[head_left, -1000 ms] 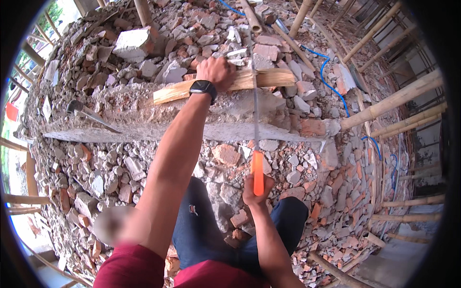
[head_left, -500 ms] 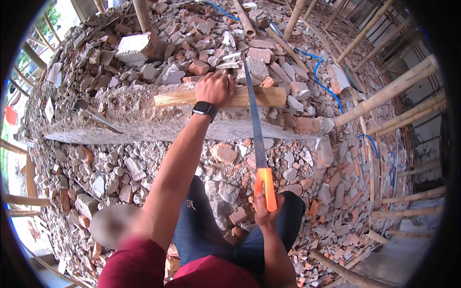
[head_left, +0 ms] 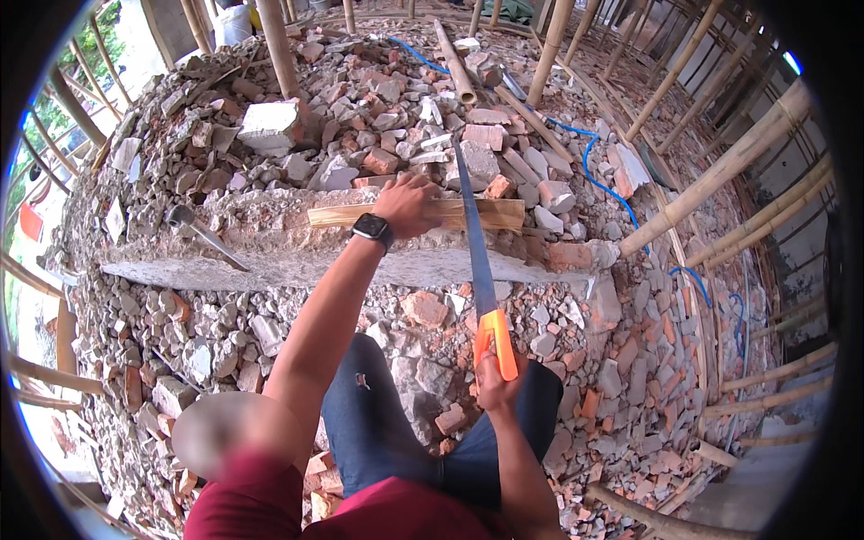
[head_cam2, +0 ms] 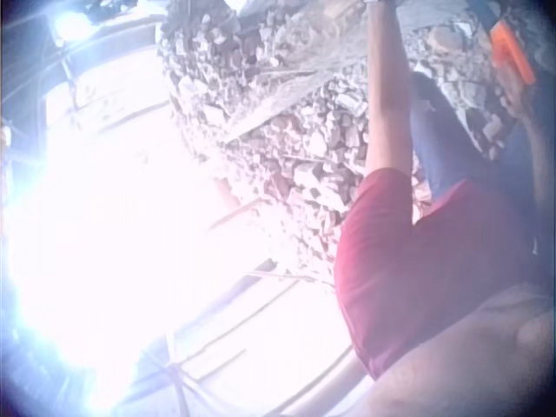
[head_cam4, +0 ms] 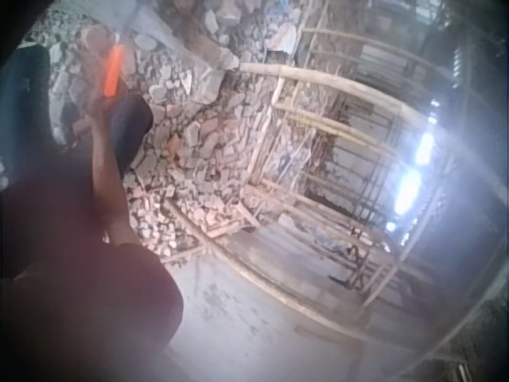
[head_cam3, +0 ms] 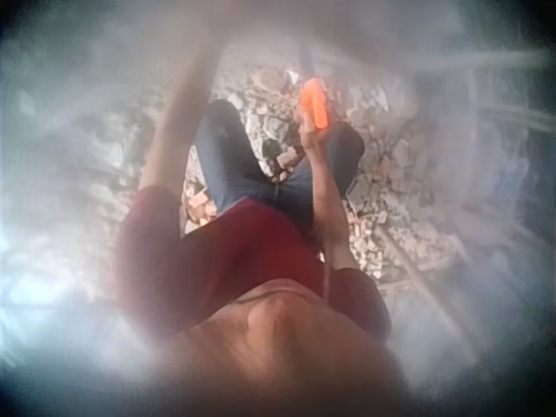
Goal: The person uses a hand saw to cut a piece of wood resting on a concrete beam. The person holds the wood steady with the left hand and saws with the right hand throughout the clip.
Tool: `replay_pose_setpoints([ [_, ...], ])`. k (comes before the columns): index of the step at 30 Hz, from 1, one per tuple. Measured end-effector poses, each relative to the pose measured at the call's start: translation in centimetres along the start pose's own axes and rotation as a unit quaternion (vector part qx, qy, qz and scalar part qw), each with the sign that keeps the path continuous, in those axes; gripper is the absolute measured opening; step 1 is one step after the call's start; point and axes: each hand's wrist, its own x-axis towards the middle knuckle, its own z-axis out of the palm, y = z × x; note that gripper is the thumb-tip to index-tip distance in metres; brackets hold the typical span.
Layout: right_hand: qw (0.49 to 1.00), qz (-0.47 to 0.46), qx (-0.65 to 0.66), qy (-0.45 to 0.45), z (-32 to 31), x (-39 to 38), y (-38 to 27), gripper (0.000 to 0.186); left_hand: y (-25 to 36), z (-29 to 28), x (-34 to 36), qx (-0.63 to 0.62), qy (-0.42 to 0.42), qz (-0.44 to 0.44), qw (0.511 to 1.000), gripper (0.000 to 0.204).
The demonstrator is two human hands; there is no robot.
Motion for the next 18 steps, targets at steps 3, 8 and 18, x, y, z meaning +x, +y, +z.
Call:
replay_pose_setpoints([
  [3, 0.997, -0.024, -0.077, -0.006, -0.3, 0.1, 0.8, 0.024, 0.1, -0.5, 0.5, -0.029, -0.062, -0.047, 0.997, 0.033],
  [8, 0.987, -0.071, -0.147, -0.008, 0.3, 0.0, 0.4, 0.021, 1.3, 0.5, 2.0, -0.028, 0.096, -0.135, 0.986, 0.033],
  [18, 0.981, -0.099, -0.164, 0.025, 1.5, -0.3, 0.7, 0.019, 1.9, 4.1, 2.0, 0.044, 0.321, -0.078, 0.943, 0.03],
])
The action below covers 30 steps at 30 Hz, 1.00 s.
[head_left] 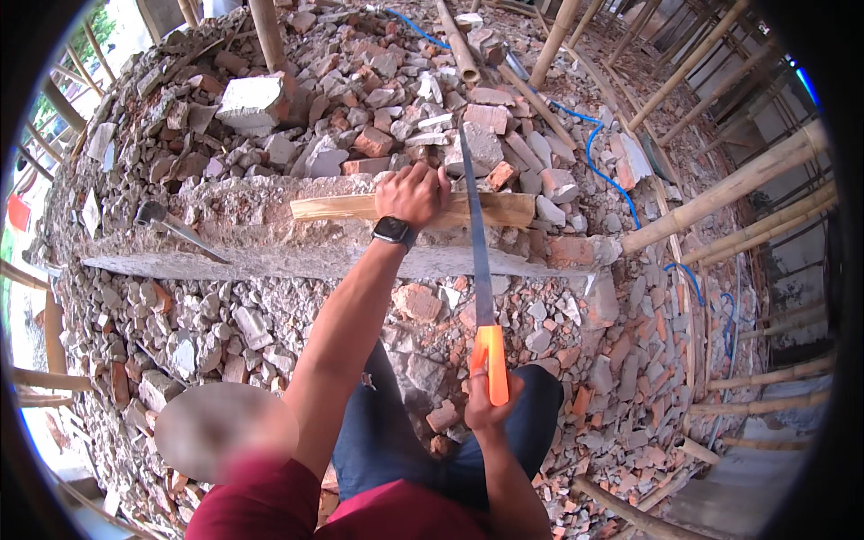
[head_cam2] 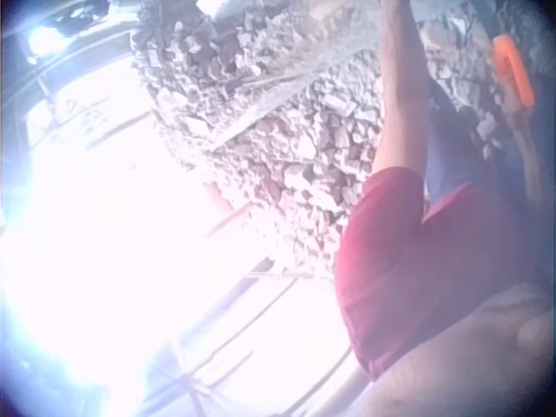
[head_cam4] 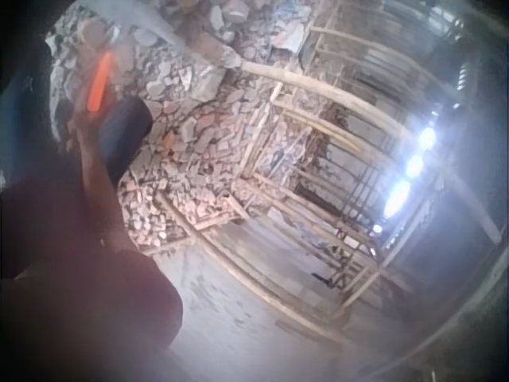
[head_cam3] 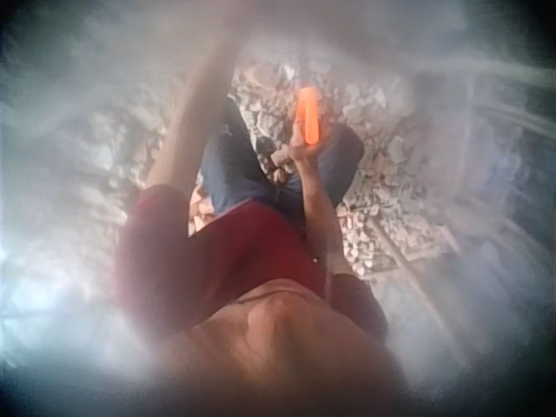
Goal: The person uses a hand saw to cut a piece of wood resting on a concrete beam. The person holds the wood steady with the left hand and saws with the right hand throughout the clip.
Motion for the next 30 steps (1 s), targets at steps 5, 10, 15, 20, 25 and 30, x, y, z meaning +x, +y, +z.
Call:
replay_pose_setpoints([
  [5, 0.997, 0.057, 0.048, 0.019, 3.3, 4.1, -0.9, 0.016, -0.6, 0.6, 0.1, 0.002, 0.01, -0.032, 0.999, 0.029],
  [10, 0.998, -0.04, -0.017, -0.051, -1.6, 0.0, 1.1, 0.008, -0.1, 0.8, 0.0, 0.017, 0.053, -0.035, 0.998, 0.03],
  [15, 0.997, 0.011, 0.054, -0.063, -4.0, -2.9, 2.1, 0.005, -0.1, 1.1, -0.4, 0.006, 0.052, -0.015, 0.999, 0.032],
  [20, 0.999, 0.003, 0.044, -0.013, 1.0, 3.7, 3.3, 0.011, -0.1, 1.3, -0.6, 0.003, 0.01, -0.06, 0.998, 0.031],
  [25, 0.991, 0.031, 0.112, -0.058, -0.9, 1.3, 3.0, 0.007, -0.3, 0.9, -0.7, 0.016, 0.063, -0.039, 0.997, 0.029],
  [30, 0.974, -0.164, -0.127, -0.086, -5.4, -4.4, 5.2, 0.018, 0.4, 1.2, -0.5, 0.01, 0.052, -0.045, 0.998, 0.032],
])
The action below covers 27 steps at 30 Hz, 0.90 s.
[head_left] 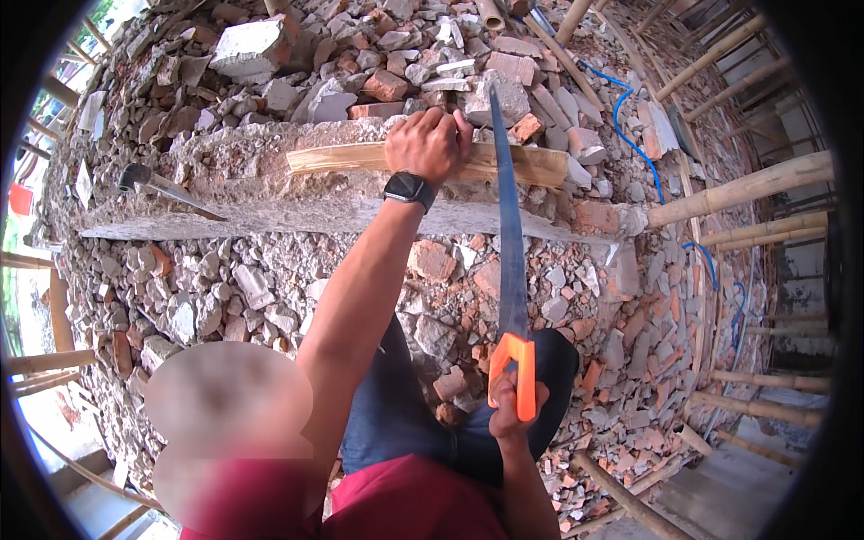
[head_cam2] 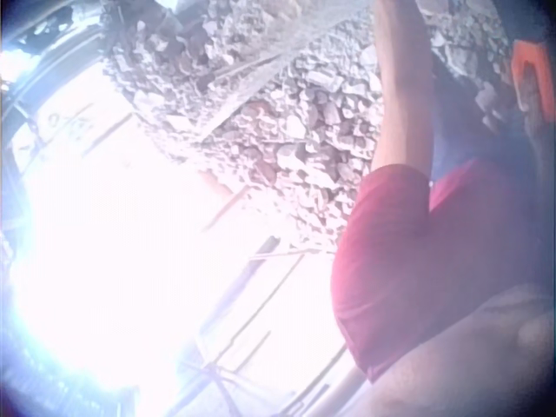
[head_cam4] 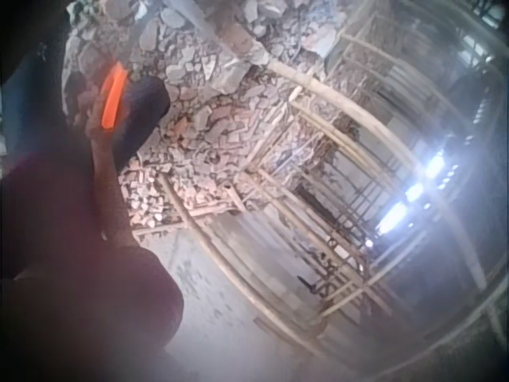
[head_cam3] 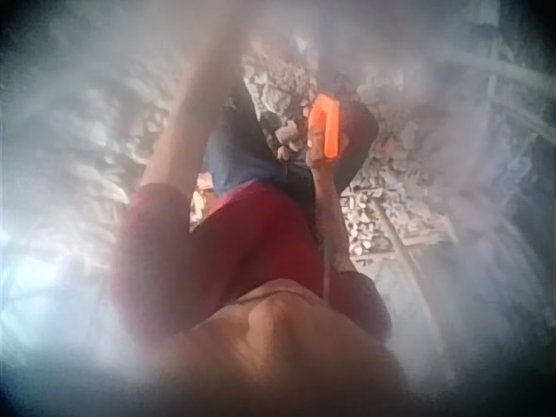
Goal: The person uses a hand saw to cut a piece of wood resting on a concrete beam. The person holds the wood steady with the left hand and saws with the right hand throughout the clip.
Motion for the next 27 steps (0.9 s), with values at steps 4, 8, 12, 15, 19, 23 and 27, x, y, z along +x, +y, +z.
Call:
replay_pose_setpoints([
  [4, 0.971, 0.147, 0.187, 0.037, 2.7, 5.5, -0.5, 0.007, -0.4, -0.1, -0.5, 0.007, -0.003, 0.008, 1.0, 0.031],
  [8, 0.939, 0.184, 0.289, 0.036, 3.9, 11.8, -0.1, 0.018, -0.2, -0.1, 0.1, 0.012, 0.011, 0.011, 1.0, 0.03],
  [12, 0.978, 0.123, 0.169, 0.028, 2.4, 4.2, -1.2, 0.011, -0.6, -0.3, -0.2, 0.017, 0.014, 0.002, 1.0, 0.03],
  [15, 0.962, 0.144, 0.233, 0.018, 0.6, 1.1, -1.3, 0.01, -0.2, -0.1, -0.1, 0.007, 0.016, 0.017, 1.0, 0.029],
  [19, 0.886, 0.285, 0.365, 0.033, 3.0, 10.5, -1.3, 0.027, -0.7, -0.3, -0.3, -0.001, 0.001, 0.018, 1.0, 0.029],
  [23, 0.887, 0.254, 0.384, 0.036, 3.4, 14.9, -1.4, 0.022, -0.6, -0.2, -0.3, 0.006, 0.0, 0.021, 1.0, 0.029],
  [27, 0.888, 0.282, 0.362, 0.045, 0.1, 7.8, -5.2, 0.013, -0.6, -0.3, -0.2, 0.005, 0.014, 0.011, 1.0, 0.029],
])
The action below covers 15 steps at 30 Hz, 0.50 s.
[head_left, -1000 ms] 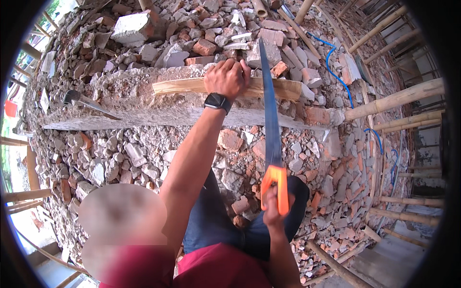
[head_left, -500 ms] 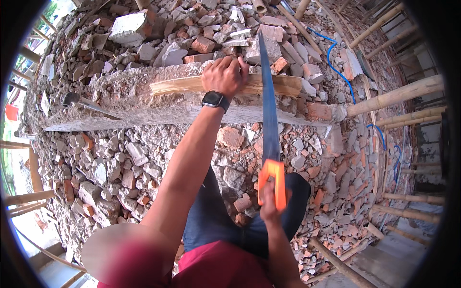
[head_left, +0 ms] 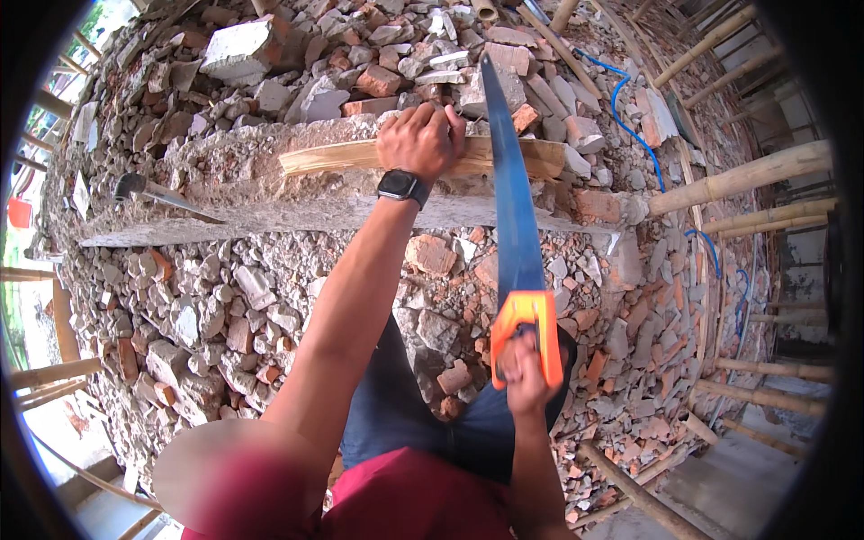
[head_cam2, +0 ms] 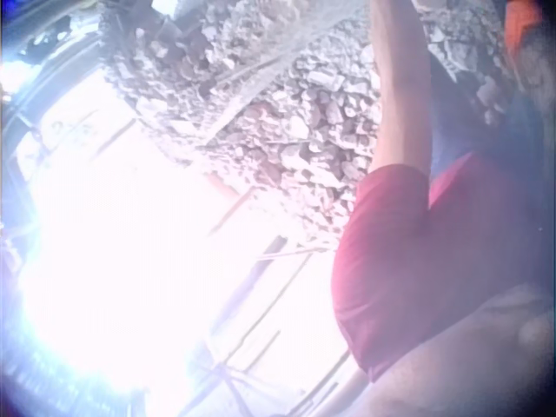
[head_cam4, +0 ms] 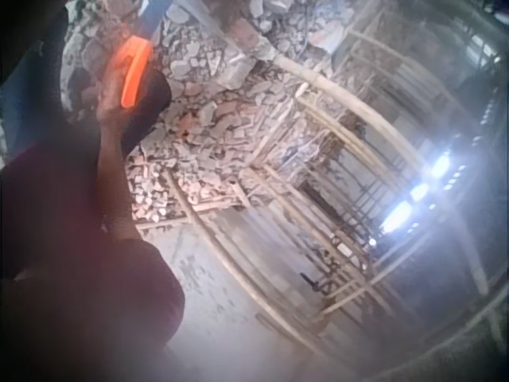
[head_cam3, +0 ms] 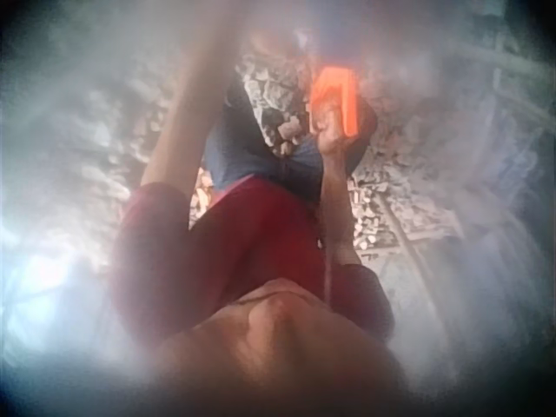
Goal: The person uses a hand saw to cut a piece of wood resting on a concrete beam. The person holds the wood steady with the left hand and saws with the right hand throughout the clip.
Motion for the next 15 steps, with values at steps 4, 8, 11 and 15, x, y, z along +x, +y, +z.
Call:
replay_pose_setpoints([
  [4, 0.999, 0.051, 0.011, 0.009, -0.3, -0.9, -1.9, 0.025, 0.2, 0.1, 0.0, -0.004, 0.013, 0.014, 1.0, 0.029],
  [8, 0.993, 0.065, 0.097, -0.012, 1.6, 6.1, -3.0, 0.022, -0.1, 0.3, 0.0, -0.017, -0.001, 0.008, 1.0, 0.028],
  [11, 0.993, 0.074, 0.084, -0.025, 1.7, 6.6, -5.0, 0.023, 0.2, 0.0, 0.5, -0.005, -0.032, -0.024, 0.999, 0.028],
  [15, 0.989, -0.021, -0.149, -0.01, 3.0, 6.8, -8.3, 0.021, 0.3, -1.4, 1.5, 0.064, -0.158, -0.049, 0.984, 0.025],
])
